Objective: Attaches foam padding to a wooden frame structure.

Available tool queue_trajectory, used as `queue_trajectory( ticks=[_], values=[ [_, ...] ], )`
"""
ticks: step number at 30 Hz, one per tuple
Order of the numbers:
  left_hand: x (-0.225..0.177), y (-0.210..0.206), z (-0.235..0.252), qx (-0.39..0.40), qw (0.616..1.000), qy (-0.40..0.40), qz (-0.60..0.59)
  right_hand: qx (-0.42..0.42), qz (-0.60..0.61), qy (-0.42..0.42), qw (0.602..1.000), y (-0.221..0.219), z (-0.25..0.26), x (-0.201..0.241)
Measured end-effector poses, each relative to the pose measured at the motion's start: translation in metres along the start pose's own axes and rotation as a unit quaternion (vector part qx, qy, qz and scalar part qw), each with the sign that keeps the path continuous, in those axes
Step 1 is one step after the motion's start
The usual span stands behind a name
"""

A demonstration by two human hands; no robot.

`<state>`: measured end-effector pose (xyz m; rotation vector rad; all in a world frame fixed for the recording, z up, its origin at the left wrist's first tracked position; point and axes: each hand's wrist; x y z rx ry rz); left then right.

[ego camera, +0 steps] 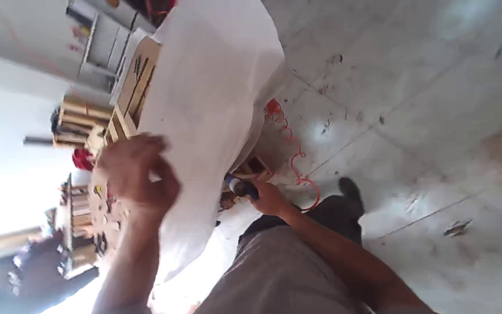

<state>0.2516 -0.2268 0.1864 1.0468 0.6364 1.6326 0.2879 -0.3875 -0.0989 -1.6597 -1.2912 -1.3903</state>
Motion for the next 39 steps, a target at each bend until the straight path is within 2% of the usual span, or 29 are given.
queue_trajectory(
  ticks=[1,3,5,7,9,10,12,15,17,20,23,26,28,32,36,39],
  values=[
    [-0.018,-0.026,0.009,0.04,0.993,-0.1,-0.053,-0.016,0.025,0.002,1.0,-0.015,-0.004,-0.003],
    [-0.055,-0.083,0.019,0.175,0.939,-0.283,-0.09,-0.071,0.058,0.025,0.995,-0.038,-0.009,-0.01],
    [-0.077,-0.137,0.01,0.343,0.832,-0.434,-0.039,-0.13,0.089,0.06,0.986,-0.073,-0.015,-0.01],
    [-0.082,-0.181,-0.01,0.503,0.699,-0.506,0.049,-0.166,0.105,0.096,0.976,-0.097,-0.022,-0.011],
    [-0.07,-0.205,-0.029,0.628,0.567,-0.523,0.099,-0.182,0.122,0.128,0.967,-0.109,-0.035,-0.019],
    [-0.062,-0.21,-0.034,0.658,0.519,-0.535,0.104,-0.2,0.13,0.149,0.96,-0.113,-0.041,-0.03],
    [-0.051,-0.206,-0.039,0.672,0.472,-0.566,0.067,-0.241,0.159,0.185,0.939,-0.126,-0.051,-0.059],
    [-0.057,-0.193,-0.038,0.672,0.454,-0.585,-0.005,-0.299,0.2,0.173,0.917,-0.133,-0.059,-0.104],
    [-0.065,-0.181,-0.038,0.717,0.42,-0.554,0.053,-0.32,0.209,0.138,0.914,-0.129,-0.063,-0.129],
    [-0.08,-0.175,-0.028,0.787,0.362,-0.462,0.191,-0.351,0.187,0.102,0.912,-0.107,-0.065,-0.16],
    [-0.087,-0.174,-0.029,0.812,0.343,-0.415,0.227,-0.359,0.149,0.073,0.918,-0.08,-0.06,-0.177],
    [-0.084,-0.18,-0.041,0.812,0.359,-0.422,0.185,-0.361,0.115,0.063,0.923,-0.048,-0.044,-0.186],
    [-0.082,-0.186,-0.047,0.814,0.364,-0.424,0.159,-0.396,0.099,0.077,0.91,-0.023,-0.031,-0.185],
    [-0.075,-0.192,-0.052,0.805,0.406,-0.422,0.093,-0.424,0.115,0.154,0.885,0.029,-0.006,-0.177],
    [-0.074,-0.199,-0.054,0.811,0.399,-0.424,0.059,-0.408,0.122,0.245,0.871,0.075,0.022,-0.155],
    [-0.07,-0.204,-0.055,0.811,0.41,-0.416,0.036,-0.395,0.105,0.279,0.869,0.102,0.037,-0.136]
  ],
)
Point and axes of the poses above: each hand's wrist, its own z-axis towards the middle knuckle, its own y-axis out of the back of the hand, x = y × z
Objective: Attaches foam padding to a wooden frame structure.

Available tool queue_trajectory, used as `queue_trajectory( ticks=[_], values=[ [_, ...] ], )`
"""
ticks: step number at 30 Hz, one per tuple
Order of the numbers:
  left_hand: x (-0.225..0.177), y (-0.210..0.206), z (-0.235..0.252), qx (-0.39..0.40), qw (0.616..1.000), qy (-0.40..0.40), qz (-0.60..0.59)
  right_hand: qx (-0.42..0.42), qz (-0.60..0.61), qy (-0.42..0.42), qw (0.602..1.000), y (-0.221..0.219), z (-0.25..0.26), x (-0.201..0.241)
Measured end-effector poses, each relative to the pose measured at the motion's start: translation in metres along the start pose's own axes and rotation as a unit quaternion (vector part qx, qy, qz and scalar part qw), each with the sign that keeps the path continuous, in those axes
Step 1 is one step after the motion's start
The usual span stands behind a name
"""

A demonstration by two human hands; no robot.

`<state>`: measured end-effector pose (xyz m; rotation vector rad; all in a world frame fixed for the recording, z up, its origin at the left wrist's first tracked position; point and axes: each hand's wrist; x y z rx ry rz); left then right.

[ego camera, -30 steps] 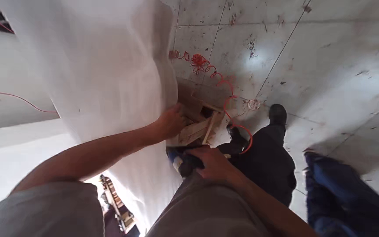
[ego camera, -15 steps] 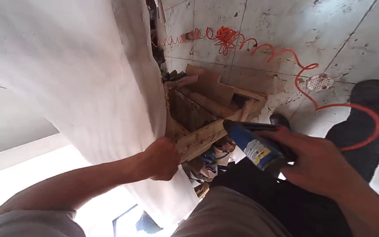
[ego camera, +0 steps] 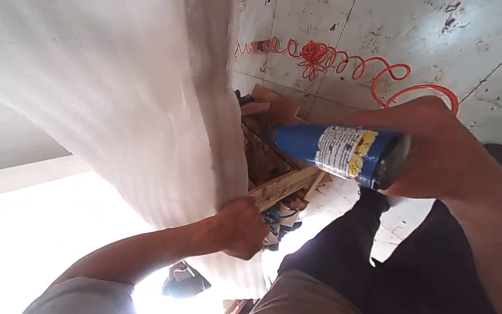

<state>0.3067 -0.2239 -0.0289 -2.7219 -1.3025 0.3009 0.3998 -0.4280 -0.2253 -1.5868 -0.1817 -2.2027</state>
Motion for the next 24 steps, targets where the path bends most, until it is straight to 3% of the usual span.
queue_trajectory(
  ticks=[10,20,24],
  values=[
    [0.0,-0.003,0.007,0.023,0.999,0.031,0.013,0.123,0.029,-0.022,0.992,0.022,0.085,-0.014],
    [0.0,-0.006,0.009,0.016,0.999,0.035,0.03,0.159,0.016,-0.047,0.986,0.014,0.099,-0.012],
    [-0.001,-0.006,0.01,0.025,0.999,0.036,0.024,0.132,0.031,-0.051,0.989,0.006,0.085,-0.01]
  ],
)
Point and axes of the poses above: each hand's wrist, its own z-axis towards the middle knuckle, its own y-axis out of the back of the hand, x = y × z
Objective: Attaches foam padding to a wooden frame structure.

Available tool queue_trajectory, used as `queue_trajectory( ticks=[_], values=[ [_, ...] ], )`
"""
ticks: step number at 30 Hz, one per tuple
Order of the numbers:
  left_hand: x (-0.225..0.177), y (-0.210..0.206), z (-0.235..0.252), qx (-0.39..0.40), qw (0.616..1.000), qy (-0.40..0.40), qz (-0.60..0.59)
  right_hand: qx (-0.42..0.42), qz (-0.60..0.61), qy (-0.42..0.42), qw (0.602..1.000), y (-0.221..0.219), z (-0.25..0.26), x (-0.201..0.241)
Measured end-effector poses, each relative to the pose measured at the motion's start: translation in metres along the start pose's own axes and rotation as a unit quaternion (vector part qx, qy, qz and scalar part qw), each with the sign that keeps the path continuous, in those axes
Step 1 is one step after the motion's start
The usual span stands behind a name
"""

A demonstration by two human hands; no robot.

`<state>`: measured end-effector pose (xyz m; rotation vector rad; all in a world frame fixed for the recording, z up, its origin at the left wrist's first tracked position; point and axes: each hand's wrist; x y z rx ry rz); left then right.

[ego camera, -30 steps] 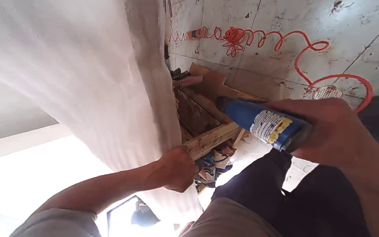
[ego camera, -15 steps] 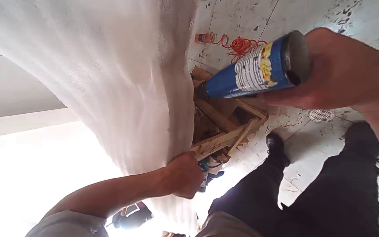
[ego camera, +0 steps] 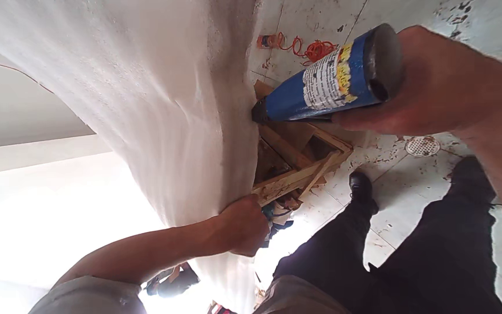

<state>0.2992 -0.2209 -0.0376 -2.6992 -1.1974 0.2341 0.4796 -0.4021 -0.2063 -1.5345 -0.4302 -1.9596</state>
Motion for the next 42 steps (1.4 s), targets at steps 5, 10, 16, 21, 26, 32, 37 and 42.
queue_trajectory(
  ticks=[5,10,16,21,26,32,37,42],
  values=[
    [-0.002,-0.002,0.001,0.007,1.0,0.006,0.002,-0.065,-0.014,0.064,0.996,-0.015,-0.031,-0.001],
    [-0.002,-0.005,0.002,0.002,1.0,0.001,0.024,-0.086,-0.046,0.071,0.993,-0.036,-0.048,0.005],
    [-0.004,-0.009,0.003,-0.004,1.0,-0.003,0.022,-0.135,-0.084,0.054,0.986,-0.065,-0.076,0.012],
    [-0.007,-0.014,0.004,-0.01,1.0,0.005,0.025,-0.17,-0.08,0.051,0.981,-0.087,-0.098,0.017],
    [-0.009,-0.016,0.004,0.002,1.0,0.012,0.019,-0.167,-0.127,0.035,0.977,-0.114,-0.099,0.018],
    [-0.014,-0.033,0.008,-0.027,0.999,0.004,0.029,-0.178,-0.112,0.034,0.977,-0.13,-0.12,0.016],
    [-0.016,-0.041,0.006,-0.054,0.998,-0.001,0.037,-0.165,-0.115,0.029,0.979,-0.147,-0.12,0.016],
    [-0.021,-0.053,0.005,-0.07,0.996,0.014,0.045,-0.17,-0.131,0.027,0.976,-0.15,-0.127,0.021]
  ],
)
Point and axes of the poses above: each hand's wrist, its own z-axis towards the middle knuckle, its own y-axis out of the back of the hand, x = y × z
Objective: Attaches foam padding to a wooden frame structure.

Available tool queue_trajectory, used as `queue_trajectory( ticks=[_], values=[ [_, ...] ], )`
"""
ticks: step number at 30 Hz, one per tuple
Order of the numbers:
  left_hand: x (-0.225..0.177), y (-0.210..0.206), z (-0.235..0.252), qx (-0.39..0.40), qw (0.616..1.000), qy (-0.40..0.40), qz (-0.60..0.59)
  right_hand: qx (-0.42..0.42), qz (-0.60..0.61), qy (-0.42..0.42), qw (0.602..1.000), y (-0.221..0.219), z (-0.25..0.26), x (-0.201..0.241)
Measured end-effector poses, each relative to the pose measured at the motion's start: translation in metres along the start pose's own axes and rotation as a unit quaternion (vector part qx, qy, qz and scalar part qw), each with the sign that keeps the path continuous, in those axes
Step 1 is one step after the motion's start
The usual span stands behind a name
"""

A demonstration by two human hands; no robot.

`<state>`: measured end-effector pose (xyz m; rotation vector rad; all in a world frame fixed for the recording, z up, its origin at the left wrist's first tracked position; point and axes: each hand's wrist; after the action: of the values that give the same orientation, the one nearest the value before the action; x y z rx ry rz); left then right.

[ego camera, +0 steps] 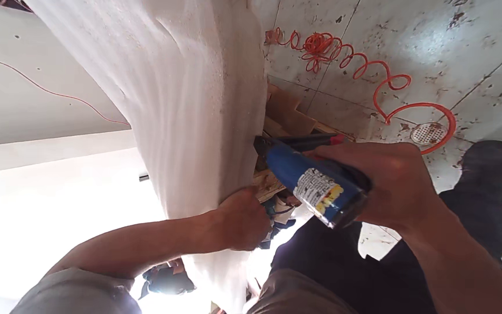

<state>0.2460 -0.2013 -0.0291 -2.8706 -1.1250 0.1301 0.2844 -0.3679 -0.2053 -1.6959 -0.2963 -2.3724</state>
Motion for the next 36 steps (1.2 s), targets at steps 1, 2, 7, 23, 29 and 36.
queue_trajectory(
  ticks=[1,2,7,23,29,36],
  values=[
    [-0.002,-0.005,0.001,-0.01,1.0,0.0,0.001,-0.001,0.004,-0.001,1.0,-0.002,-0.005,0.001],
    [-0.004,-0.011,0.001,-0.019,1.0,-0.001,0.001,0.0,0.007,-0.004,1.0,-0.005,-0.011,0.003],
    [-0.013,-0.03,0.008,-0.018,1.0,-0.002,0.001,-0.004,0.002,0.002,1.0,-0.03,-0.028,0.006],
    [-0.028,-0.075,0.017,-0.154,0.988,0.006,-0.032,-0.028,0.043,0.019,0.999,-0.017,-0.04,0.007],
    [-0.028,-0.071,0.015,-0.128,0.991,0.001,-0.035,-0.012,-0.023,0.025,0.999,-0.021,-0.016,0.008],
    [-0.026,-0.077,0.016,-0.119,0.992,-0.032,-0.029,0.0,0.028,-0.004,1.0,-0.024,-0.043,0.009]
  ],
)
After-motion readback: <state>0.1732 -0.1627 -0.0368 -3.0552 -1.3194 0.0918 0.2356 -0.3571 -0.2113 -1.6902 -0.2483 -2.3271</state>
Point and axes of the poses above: each hand's wrist, its own z-axis towards the middle knuckle, its own y-axis out of the back of the hand, x = y × z
